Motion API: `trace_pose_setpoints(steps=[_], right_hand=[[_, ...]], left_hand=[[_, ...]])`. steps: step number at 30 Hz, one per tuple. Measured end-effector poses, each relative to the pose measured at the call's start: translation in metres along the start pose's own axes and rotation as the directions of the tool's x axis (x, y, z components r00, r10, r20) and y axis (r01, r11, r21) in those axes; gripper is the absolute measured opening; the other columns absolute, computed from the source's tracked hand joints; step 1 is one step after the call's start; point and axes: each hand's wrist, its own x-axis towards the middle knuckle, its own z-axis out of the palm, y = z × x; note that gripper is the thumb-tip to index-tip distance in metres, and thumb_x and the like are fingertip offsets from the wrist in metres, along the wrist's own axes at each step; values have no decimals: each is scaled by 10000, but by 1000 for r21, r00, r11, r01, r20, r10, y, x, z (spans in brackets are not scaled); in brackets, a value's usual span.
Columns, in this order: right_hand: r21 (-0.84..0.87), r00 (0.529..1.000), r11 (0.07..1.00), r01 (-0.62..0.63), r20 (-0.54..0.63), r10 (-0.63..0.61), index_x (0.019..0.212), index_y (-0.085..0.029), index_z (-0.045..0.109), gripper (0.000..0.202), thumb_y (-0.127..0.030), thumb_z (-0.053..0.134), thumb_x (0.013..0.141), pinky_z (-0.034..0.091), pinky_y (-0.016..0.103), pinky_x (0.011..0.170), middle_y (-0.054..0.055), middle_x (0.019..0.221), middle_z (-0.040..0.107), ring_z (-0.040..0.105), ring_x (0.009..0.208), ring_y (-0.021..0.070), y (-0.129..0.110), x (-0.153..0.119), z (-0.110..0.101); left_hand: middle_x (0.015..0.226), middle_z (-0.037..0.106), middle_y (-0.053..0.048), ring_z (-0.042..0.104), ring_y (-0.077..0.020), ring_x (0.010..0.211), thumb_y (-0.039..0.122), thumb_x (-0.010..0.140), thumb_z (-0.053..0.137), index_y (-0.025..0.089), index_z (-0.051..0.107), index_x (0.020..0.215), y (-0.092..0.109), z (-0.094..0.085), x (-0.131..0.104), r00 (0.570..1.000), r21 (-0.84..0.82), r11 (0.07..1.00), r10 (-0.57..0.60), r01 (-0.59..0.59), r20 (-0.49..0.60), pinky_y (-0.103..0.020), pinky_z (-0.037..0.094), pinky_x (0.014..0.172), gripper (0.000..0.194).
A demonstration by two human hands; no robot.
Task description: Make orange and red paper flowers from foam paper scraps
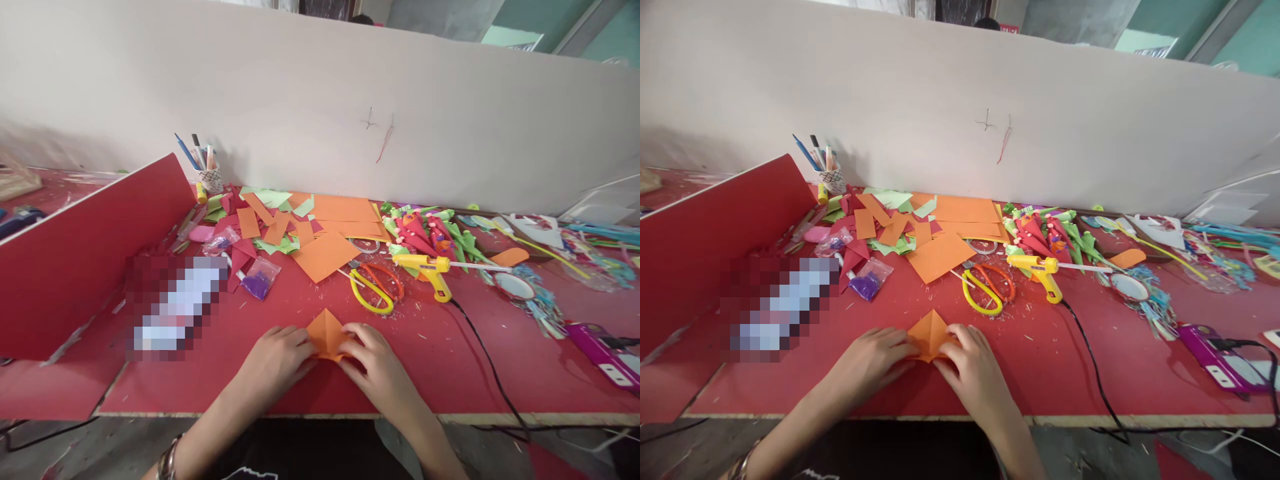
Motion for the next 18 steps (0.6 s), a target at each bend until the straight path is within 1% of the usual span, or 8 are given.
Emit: trace_pose_setpoints(steps=[3, 6, 8, 9, 11, 13, 15, 18], right_hand=[[65, 994, 996, -66, -84, 71, 830, -192, 574, 85, -232, 533, 767, 433, 333, 795, 46, 945, 551, 511, 885, 192, -2, 9, 5], [86, 969, 984, -154, -182, 167, 806, -178, 555, 133, -278, 583, 723, 438, 328, 752, 48, 892, 556, 506, 847, 202, -3, 13, 12], [68, 958, 981, -184, -209, 194, 783, -178, 544, 152, -299, 597, 708, 435, 329, 739, 50, 893, 552, 501, 843, 208, -5, 15, 17], [50, 955, 979, -196, -218, 202, 781, -177, 537, 162, -303, 603, 702, 431, 333, 739, 51, 895, 550, 498, 844, 212, -6, 15, 18], [1, 951, 977, -215, -229, 210, 803, -173, 526, 200, -306, 618, 685, 423, 345, 744, 55, 898, 547, 492, 852, 223, -8, 15, 21], [-47, 947, 972, -231, -241, 213, 835, -169, 517, 248, -318, 630, 672, 414, 358, 747, 61, 902, 543, 486, 862, 236, -10, 16, 23], [-81, 942, 967, -241, -257, 214, 848, -169, 512, 275, -343, 629, 670, 409, 363, 739, 66, 896, 541, 486, 857, 242, -12, 17, 25], [-113, 940, 963, -245, -272, 207, 833, -177, 513, 269, -362, 624, 672, 403, 356, 712, 60, 855, 539, 493, 822, 236, -11, 20, 25]], left_hand=[[783, 591, -14, 547, -156, 714, 319, 821, 458, 187, 572, 773, -2, 5, 6, 995, -42, 996, -86, 84, -48, -243, 398, 616, 180], [734, 590, -17, 550, -162, 672, 370, 804, 466, 186, 560, 718, -1, 12, 9, 973, -92, 975, -210, 201, -91, -233, 378, 567, 224], [747, 605, -24, 565, -182, 685, 384, 788, 482, 200, 570, 788, 0, 17, 9, 950, -117, 956, -282, 267, -135, -246, 384, 576, 204], [783, 616, -31, 574, -194, 713, 383, 781, 489, 209, 570, 860, 0, 19, 8, 939, -127, 949, -306, 288, -159, -257, 395, 597, 208], [893, 629, -48, 585, -211, 793, 371, 779, 494, 221, 530, 1022, 0, 22, 6, 923, -140, 942, -328, 304, -200, -283, 416, 662, 288], [1000, 618, -65, 578, -219, 871, 352, 789, 483, 219, 476, 1119, -1, 24, 5, 917, -145, 941, -331, 305, -221, -308, 423, 729, 356], [1040, 610, -73, 572, -223, 901, 339, 797, 473, 208, 462, 1144, -3, 25, 5, 917, -146, 941, -333, 307, -219, -328, 424, 764, 370], [1036, 608, -82, 569, -230, 903, 336, 799, 471, 191, 477, 1137, -4, 27, 7, 918, -129, 941, -334, 312, -214, -348, 428, 780, 368]])
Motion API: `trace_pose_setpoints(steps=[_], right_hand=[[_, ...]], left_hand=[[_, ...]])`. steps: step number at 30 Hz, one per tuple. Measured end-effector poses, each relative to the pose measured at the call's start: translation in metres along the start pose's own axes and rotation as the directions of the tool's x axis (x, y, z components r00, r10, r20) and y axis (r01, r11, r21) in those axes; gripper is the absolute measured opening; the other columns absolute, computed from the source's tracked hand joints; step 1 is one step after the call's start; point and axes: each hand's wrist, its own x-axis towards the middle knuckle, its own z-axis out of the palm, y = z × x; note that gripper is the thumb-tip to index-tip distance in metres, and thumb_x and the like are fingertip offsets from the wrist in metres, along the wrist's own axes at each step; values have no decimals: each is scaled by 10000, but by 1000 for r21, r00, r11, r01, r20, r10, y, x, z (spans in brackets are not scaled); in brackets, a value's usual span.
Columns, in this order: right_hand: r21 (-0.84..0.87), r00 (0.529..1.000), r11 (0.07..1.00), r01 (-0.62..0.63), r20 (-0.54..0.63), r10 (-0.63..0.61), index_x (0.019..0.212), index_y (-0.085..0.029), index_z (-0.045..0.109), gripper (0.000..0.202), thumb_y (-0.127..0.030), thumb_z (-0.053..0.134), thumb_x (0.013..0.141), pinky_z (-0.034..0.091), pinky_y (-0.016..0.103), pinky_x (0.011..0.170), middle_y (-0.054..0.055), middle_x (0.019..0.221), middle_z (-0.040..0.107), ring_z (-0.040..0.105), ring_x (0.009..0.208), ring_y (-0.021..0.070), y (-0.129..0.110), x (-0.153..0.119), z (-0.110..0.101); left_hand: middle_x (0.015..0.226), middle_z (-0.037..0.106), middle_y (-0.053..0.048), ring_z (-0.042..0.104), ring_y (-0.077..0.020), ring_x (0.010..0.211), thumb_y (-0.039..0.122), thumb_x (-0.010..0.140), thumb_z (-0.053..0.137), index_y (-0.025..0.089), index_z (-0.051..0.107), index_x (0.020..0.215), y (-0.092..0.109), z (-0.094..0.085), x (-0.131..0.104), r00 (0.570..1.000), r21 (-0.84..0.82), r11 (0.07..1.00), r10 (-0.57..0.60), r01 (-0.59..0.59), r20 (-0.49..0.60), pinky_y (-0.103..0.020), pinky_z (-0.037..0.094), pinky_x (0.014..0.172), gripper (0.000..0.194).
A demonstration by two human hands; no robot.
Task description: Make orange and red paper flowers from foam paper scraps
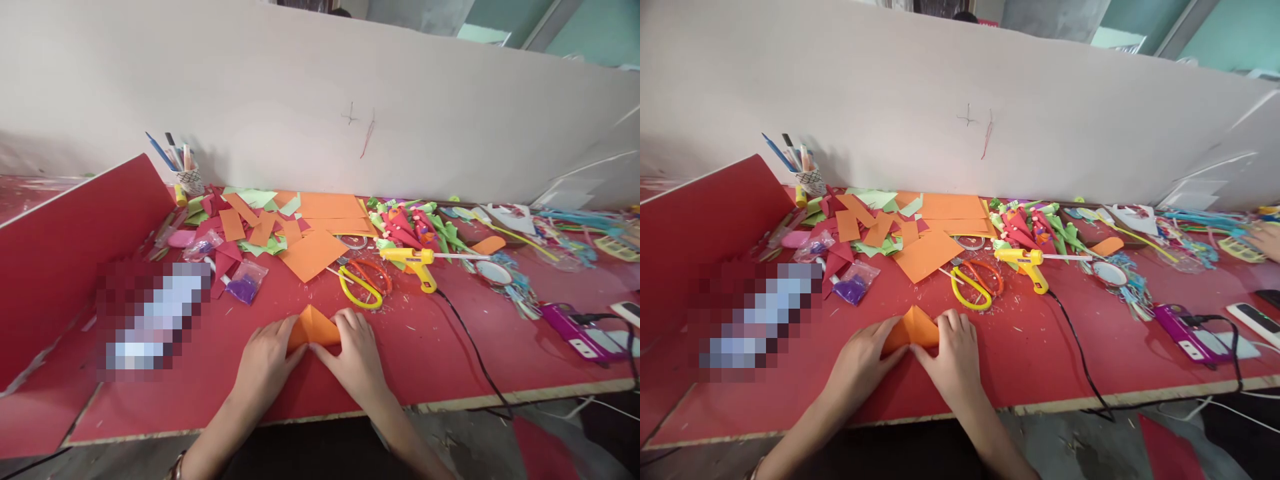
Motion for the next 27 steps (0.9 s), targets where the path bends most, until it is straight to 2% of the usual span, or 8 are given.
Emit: trace_pose_setpoints(steps=[5, 11, 18, 23, 27], right_hand=[[10, 999, 1000, 27, 36, -27, 876, -195, 521, 260, -316, 629, 673, 398, 334, 699, 43, 852, 533, 493, 811, 215, 5, 4, -2], [124, 996, 992, 28, 81, -38, 911, -204, 536, 193, -243, 575, 726, 406, 345, 739, 50, 895, 520, 481, 851, 212, 16, 1, -8], [225, 985, 974, 10, 163, -48, 959, -246, 541, 213, -150, 475, 781, 411, 348, 801, 44, 977, 495, 470, 926, 200, 28, -1, -21], [248, 977, 968, 34, 197, -84, 1015, -261, 530, 315, -85, 393, 793, 406, 332, 842, 43, 1015, 487, 463, 977, 188, 33, -3, -25], [266, 977, 964, 29, 196, -83, 1006, -263, 520, 320, -79, 417, 765, 391, 328, 878, 35, 1029, 476, 453, 1001, 179, 34, -5, -27]], left_hand=[[1047, 569, -84, 551, -223, 925, 300, 818, 438, 184, 466, 1150, -2, -1, -3, 1000, 13, 1000, -10, 10, -3, -357, 438, 786, 353], [1080, 521, -64, 513, -221, 966, 228, 829, 398, 224, 497, 1118, -18, -9, -11, 1000, -4, 1000, -4, 5, 30, -383, 434, 811, 306], [1125, 508, -66, 507, -210, 1011, 200, 832, 372, 244, 478, 1163, -29, -14, -12, 993, -47, 996, 74, -70, 90, -402, 430, 867, 350], [1153, 516, -46, 503, -177, 1054, 173, 843, 334, 272, 478, 1169, -41, -23, -11, 973, -112, 975, 205, -193, 110, -328, 438, 894, 370], [1168, 513, -26, 501, -159, 1065, 165, 847, 328, 300, 471, 1168, -51, -23, -13, 965, -127, 966, 239, -225, 110, -293, 434, 900, 376]])
